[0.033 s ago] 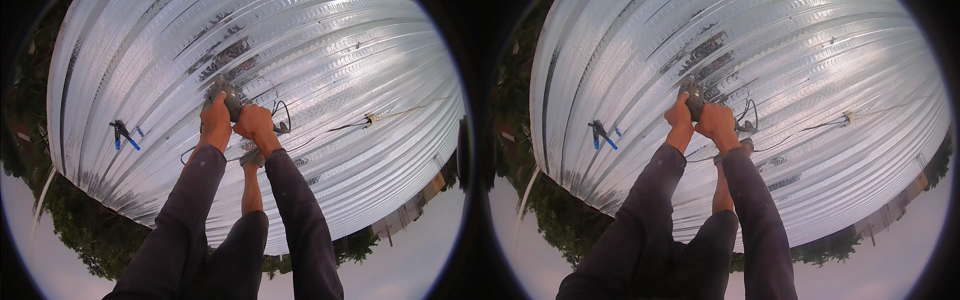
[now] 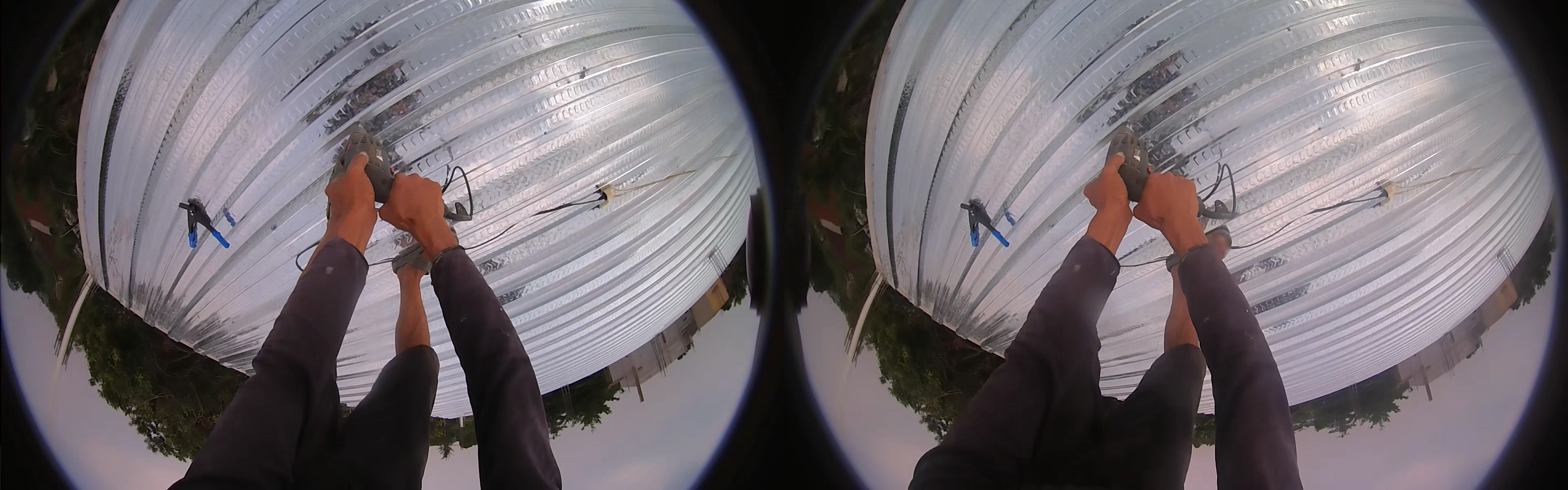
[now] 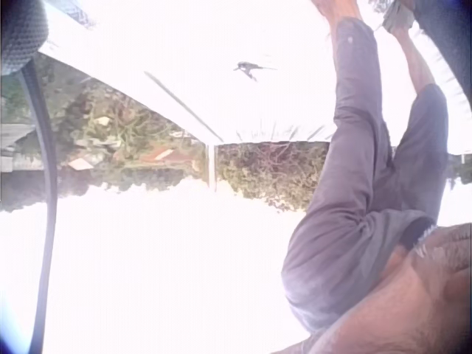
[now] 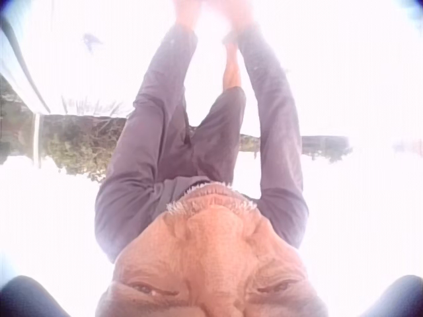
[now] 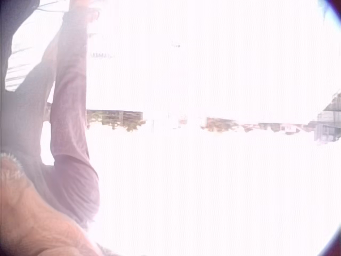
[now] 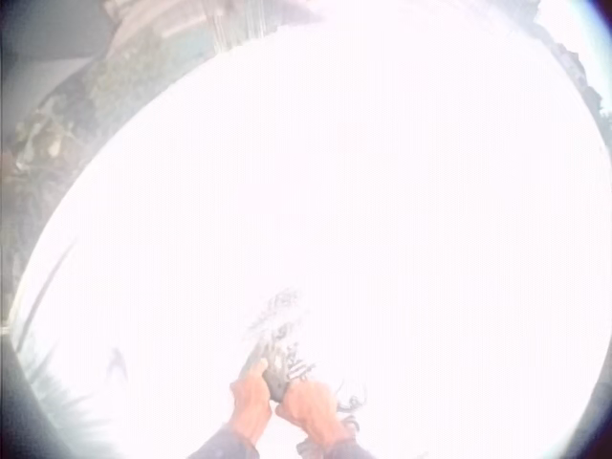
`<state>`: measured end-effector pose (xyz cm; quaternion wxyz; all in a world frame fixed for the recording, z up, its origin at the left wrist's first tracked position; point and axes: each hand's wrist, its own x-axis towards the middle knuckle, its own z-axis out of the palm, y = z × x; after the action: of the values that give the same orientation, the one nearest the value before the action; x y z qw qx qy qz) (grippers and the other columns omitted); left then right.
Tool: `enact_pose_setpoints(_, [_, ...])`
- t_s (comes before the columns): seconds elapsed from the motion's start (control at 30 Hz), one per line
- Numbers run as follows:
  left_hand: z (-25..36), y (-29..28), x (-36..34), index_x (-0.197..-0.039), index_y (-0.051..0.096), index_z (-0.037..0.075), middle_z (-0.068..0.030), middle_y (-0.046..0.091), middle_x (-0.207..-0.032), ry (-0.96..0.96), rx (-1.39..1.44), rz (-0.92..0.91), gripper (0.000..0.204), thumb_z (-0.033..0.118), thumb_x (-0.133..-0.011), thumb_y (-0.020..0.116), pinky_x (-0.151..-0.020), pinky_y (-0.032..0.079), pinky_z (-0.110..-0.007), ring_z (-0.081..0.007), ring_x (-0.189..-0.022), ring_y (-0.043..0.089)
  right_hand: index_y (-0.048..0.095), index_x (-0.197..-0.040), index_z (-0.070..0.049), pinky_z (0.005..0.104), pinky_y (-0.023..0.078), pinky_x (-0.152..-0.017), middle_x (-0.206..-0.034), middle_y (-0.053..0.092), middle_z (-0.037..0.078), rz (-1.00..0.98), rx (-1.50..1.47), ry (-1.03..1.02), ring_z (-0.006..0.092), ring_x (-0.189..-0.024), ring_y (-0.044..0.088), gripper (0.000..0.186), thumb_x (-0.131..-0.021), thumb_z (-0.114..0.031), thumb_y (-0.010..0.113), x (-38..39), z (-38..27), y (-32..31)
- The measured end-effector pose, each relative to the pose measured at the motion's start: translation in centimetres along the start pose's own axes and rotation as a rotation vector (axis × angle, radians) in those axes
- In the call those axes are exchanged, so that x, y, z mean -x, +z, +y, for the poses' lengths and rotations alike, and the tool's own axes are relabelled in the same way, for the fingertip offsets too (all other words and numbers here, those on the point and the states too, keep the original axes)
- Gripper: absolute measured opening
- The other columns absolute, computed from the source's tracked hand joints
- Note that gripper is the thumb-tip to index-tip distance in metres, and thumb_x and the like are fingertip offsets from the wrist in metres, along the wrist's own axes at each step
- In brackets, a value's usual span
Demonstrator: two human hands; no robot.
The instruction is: The person is installing metal roof sheets on a corrugated roof. They use a power drill to fasten screws into the roof and a crimping tool to secure the seams between sheets. The person moves along the roof surface while working.
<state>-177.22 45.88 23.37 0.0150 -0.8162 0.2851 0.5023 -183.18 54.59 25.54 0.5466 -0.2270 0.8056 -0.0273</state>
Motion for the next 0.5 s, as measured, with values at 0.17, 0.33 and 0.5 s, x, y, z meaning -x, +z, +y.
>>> enact_pose_setpoints(0.17, [-2.1,-0.8,-5.4,-0.11,0.066,-0.019,-0.0251,0.07,-0.11,0.086,-0.022,-0.033,0.064,0.031,-0.075,0.082,-0.082,0.054,-0.042,-0.0308,-0.092,0.07,0.072,-0.093,0.002,0.0462,0.058,-0.074,-0.098,0.072,0.022,0.136,-0.118,0.023,0.0396,-0.084,0.073,0.032,-0.07,-0.021,0.073,0.8,-1.4,2.8])
enact_pose_setpoints(0.33, [-2.0,-1.3,-6.5,-0.1,0.068,-0.02,-0.0261,0.072,-0.101,0.128,0.033,-0.115,0.063,0.034,-0.071,0.084,-0.079,0.055,-0.041,-0.0306,-0.086,0.07,0.071,-0.091,0.003,0.0478,0.059,-0.076,-0.093,0.073,0.023,0.091,-0.188,0.06,0.0409,-0.086,0.073,0.029,-0.071,-0.018,0.07,0.2,-2.0,3.3])
enact_pose_setpoints(0.5, [-3.2,-1.1,-7.7,-0.098,0.069,-0.019,-0.0252,0.072,-0.1,0.189,-0.095,-0.08,0.061,0.034,-0.072,0.083,-0.079,0.055,-0.04,-0.0302,-0.085,0.071,0.071,-0.094,0.004,0.0472,0.059,-0.077,-0.09,0.074,0.023,0.029,-0.227,0.083,0.041,-0.085,0.074,0.032,-0.071,-0.018,0.069,0.3,-1.6,2.6])
